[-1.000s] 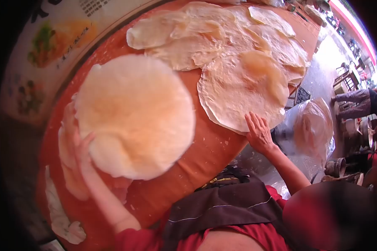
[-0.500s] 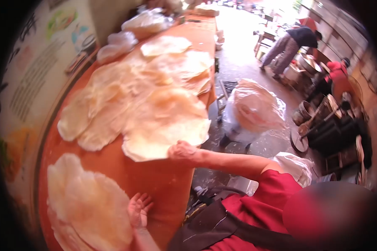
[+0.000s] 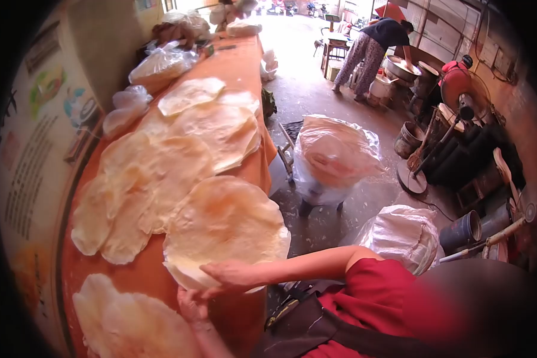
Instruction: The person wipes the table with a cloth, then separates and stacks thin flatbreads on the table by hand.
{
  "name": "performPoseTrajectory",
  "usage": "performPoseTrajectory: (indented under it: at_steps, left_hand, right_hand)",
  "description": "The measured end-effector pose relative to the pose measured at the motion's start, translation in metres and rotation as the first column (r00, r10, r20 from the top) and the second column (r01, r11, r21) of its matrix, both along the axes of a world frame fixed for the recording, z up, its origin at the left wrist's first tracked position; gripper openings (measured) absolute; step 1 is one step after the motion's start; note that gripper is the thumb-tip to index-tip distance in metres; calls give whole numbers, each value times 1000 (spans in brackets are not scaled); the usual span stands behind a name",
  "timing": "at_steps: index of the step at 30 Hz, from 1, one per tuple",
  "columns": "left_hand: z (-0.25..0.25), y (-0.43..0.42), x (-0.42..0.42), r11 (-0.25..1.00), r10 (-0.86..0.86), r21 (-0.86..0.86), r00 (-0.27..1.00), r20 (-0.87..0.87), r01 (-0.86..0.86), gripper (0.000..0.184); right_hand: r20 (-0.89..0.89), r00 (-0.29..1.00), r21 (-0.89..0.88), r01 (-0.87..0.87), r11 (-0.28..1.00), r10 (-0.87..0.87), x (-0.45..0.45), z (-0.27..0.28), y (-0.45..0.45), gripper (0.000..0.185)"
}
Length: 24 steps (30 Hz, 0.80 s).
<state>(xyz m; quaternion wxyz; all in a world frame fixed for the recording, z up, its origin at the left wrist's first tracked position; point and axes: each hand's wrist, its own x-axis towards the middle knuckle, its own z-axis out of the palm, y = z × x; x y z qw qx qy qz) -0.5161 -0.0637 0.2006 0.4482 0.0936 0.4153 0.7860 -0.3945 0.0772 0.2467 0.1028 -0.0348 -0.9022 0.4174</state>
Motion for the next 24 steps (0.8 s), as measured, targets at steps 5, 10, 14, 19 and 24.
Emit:
performPoseTrajectory:
  at_steps: [5, 10, 14, 19, 24]
  left_hand:
    - [-33, -8, 0, 892, 115, -418, 981, -158, -172, 42]
    - [-72, -21, -1, 962, 168, -232, 982, 87, -144, 48]
    - [-65, -17, 0, 940, 233, -286, 962, 141, -186, 37]
    - [-48, -25, 15, 915, 271, -344, 952, 144, -209, 35]
    - [-65, -40, 20, 952, 250, -216, 956, 151, -215, 37]
  right_hand:
    - [107, 991, 92, 68, 993, -78, -23, -22, -33, 41]
    - [9, 993, 68, 121, 990, -122, -32, -28, -43, 38]
    - [167, 983, 120, 56, 991, -76, -33, -47, -5, 38]
    - [248, 953, 3, -178, 984, 172, -57, 2, 161, 33]
    - [9, 903, 575, -356, 737, 430, -90, 88, 286, 22]
